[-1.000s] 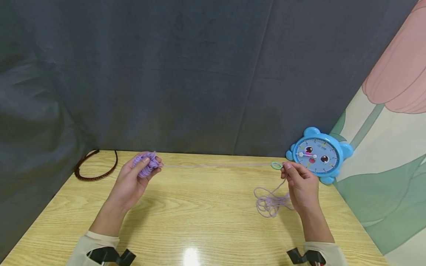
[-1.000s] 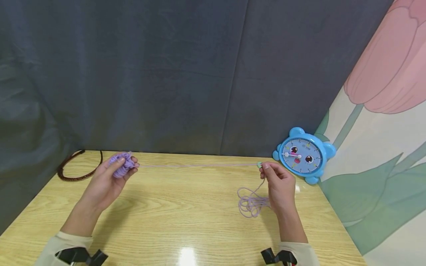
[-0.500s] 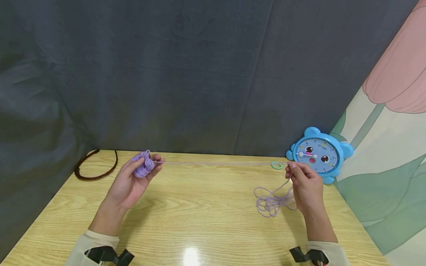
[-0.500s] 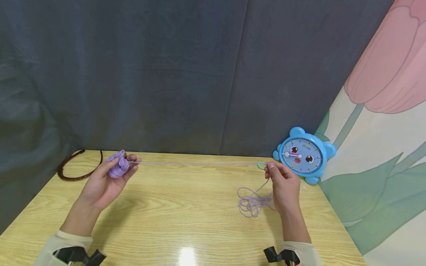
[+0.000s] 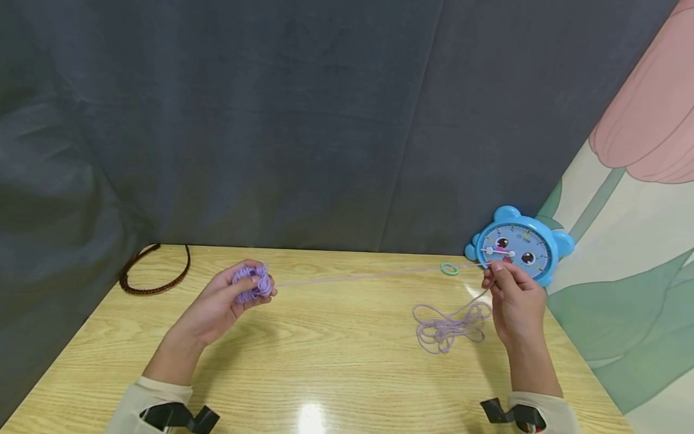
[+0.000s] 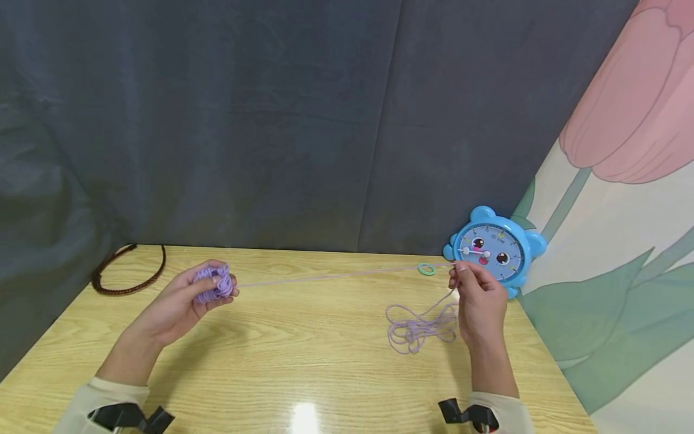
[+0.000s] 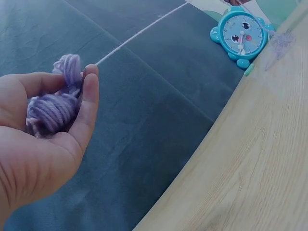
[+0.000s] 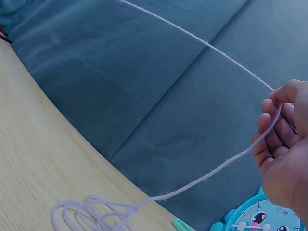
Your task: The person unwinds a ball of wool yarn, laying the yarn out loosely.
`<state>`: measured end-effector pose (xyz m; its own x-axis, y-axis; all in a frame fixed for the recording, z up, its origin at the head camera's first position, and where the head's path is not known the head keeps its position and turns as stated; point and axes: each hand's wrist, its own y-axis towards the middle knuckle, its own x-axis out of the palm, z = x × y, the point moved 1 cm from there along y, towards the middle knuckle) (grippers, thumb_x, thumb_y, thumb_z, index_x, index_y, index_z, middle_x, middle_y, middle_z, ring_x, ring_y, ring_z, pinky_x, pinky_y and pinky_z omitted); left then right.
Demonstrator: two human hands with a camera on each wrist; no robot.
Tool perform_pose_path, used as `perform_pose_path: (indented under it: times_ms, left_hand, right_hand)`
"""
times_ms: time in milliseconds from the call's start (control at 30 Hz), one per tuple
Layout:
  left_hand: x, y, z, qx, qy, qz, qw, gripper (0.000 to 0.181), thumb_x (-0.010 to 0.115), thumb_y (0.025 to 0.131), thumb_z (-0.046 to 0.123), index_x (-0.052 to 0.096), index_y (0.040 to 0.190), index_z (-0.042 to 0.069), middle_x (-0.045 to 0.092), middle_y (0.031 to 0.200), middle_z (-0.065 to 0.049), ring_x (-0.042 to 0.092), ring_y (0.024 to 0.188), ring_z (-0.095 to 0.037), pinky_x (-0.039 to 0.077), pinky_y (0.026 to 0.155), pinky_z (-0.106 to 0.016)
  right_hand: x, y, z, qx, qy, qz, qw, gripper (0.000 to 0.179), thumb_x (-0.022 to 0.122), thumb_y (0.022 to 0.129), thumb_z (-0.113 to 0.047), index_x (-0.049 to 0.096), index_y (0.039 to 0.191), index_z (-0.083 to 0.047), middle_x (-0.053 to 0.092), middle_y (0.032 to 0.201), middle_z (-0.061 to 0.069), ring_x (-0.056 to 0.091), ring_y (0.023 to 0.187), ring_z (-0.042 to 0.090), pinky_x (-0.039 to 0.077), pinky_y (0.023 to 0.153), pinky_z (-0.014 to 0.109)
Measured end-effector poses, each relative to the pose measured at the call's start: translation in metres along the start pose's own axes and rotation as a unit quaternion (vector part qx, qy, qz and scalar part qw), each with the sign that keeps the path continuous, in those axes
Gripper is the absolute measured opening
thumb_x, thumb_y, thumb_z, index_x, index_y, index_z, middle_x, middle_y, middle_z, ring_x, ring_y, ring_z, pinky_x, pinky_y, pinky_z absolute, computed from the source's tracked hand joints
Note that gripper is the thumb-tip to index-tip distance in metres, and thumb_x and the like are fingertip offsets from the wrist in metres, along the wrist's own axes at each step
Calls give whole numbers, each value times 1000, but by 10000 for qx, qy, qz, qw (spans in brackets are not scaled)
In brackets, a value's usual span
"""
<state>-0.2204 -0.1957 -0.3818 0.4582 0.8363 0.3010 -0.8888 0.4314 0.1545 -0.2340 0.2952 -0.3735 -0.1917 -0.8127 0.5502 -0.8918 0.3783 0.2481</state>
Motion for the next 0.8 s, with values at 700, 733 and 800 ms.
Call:
perform_pose_path:
  times_ms: [700, 733, 800]
  left_hand:
    - [2, 0, -3, -321, 572, -470, 9967, 16, 53, 106, 4, 63, 117, 11, 62, 110, 3, 65, 95, -6, 57, 89, -21]
    - [2, 0, -3, -329, 579, -461, 9967, 16, 52, 106, 4, 64, 115, 12, 62, 110, 3, 65, 95, -6, 57, 89, -21]
    - [2, 0, -4, -330, 604, -397, 9968, 15, 53, 107, 5, 64, 113, 12, 62, 108, 3, 65, 94, -5, 57, 88, -21]
  right_hand:
    - [-16, 7, -17, -22, 197, 434, 9989, 10, 67, 97, 2, 75, 96, 7, 71, 79, 9, 64, 68, 16, 57, 63, 20]
    - [-17, 8, -18, -16, 146, 468, 9988, 10, 67, 97, 1, 75, 96, 7, 71, 79, 9, 64, 68, 16, 57, 64, 20]
    - [-19, 8, -21, 24, 56, 529, 9986, 10, 69, 97, -1, 75, 98, 6, 71, 80, 9, 64, 70, 16, 57, 65, 20]
